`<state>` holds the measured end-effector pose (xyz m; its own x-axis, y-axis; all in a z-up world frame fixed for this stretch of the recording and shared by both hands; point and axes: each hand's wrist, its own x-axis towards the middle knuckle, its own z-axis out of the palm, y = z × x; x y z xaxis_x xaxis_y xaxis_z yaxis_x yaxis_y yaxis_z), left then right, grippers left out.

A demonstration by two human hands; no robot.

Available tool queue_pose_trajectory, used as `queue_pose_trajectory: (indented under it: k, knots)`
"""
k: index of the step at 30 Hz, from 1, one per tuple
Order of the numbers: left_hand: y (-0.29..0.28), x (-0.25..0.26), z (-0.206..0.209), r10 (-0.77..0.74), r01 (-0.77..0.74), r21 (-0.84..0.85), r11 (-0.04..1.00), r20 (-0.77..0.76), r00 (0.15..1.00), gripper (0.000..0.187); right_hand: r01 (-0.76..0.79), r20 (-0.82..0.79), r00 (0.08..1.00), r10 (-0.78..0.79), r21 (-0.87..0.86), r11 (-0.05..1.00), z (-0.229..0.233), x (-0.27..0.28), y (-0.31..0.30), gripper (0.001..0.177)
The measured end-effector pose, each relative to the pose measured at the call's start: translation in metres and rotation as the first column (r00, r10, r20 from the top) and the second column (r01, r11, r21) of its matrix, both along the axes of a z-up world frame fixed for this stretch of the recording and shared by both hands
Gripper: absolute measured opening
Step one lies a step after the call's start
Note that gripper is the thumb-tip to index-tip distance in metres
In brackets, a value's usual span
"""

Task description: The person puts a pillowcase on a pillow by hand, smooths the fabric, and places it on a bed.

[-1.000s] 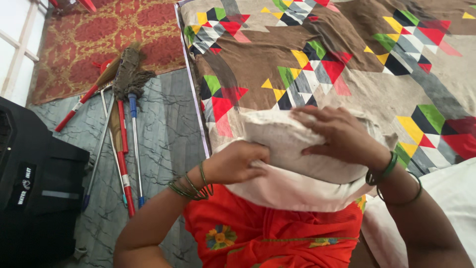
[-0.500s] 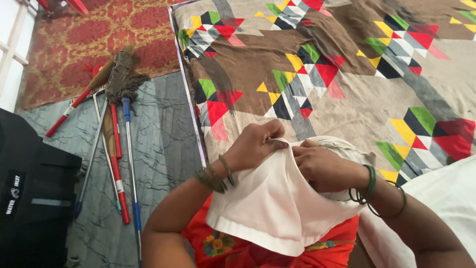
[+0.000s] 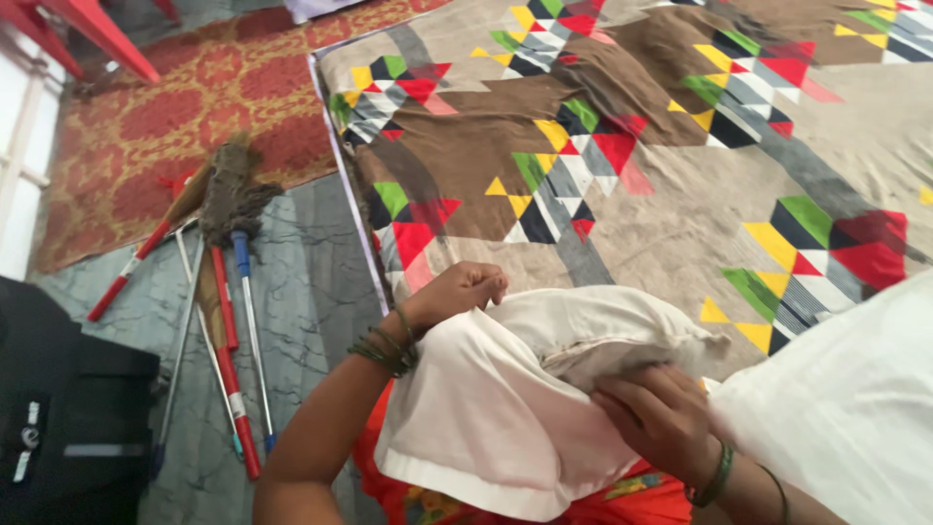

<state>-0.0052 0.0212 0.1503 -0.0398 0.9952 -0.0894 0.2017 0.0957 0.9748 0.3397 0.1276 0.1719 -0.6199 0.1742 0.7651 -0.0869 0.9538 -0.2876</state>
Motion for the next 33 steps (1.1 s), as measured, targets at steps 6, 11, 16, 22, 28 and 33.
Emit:
queue_pose_trajectory:
  k: [6,11,16,22,28,33]
  knots:
    - [-0.001,0.006,0.053,-0.166,0.163,0.108,0.981,0.017,0.986,0.027,-0.014,0.193,0.98,0.042,-0.145,0.989,0.033,-0.012,0.0,0.037]
    - [-0.004,0.02,0.125,-0.281,0.35,0.051,0.935,-0.495,0.822,0.035,-0.033,0.262,0.963,0.066,-0.129,0.991,0.041,-0.029,-0.007,0.029]
    - [-0.024,0.045,0.144,-0.092,0.169,0.005,0.986,-0.822,0.561,0.032,-0.132,0.324,0.927,0.186,-0.182,0.974,0.023,-0.06,0.019,0.033]
    - [-0.054,-0.015,0.092,0.108,-0.107,0.056,0.993,-0.811,0.576,0.021,-0.126,0.471,0.784,0.404,-0.517,0.847,0.026,-0.152,0.065,0.024]
    - [-0.013,-0.128,-0.01,0.048,0.091,0.391,0.916,-0.331,0.943,0.052,0.025,0.675,0.573,0.465,-0.581,0.813,0.026,-0.259,0.113,0.039]
    - [0.077,-0.174,-0.074,-0.012,0.063,0.166,0.984,-0.291,0.957,0.045,0.389,0.644,0.554,0.528,-0.761,0.519,-0.04,-0.27,0.18,0.046]
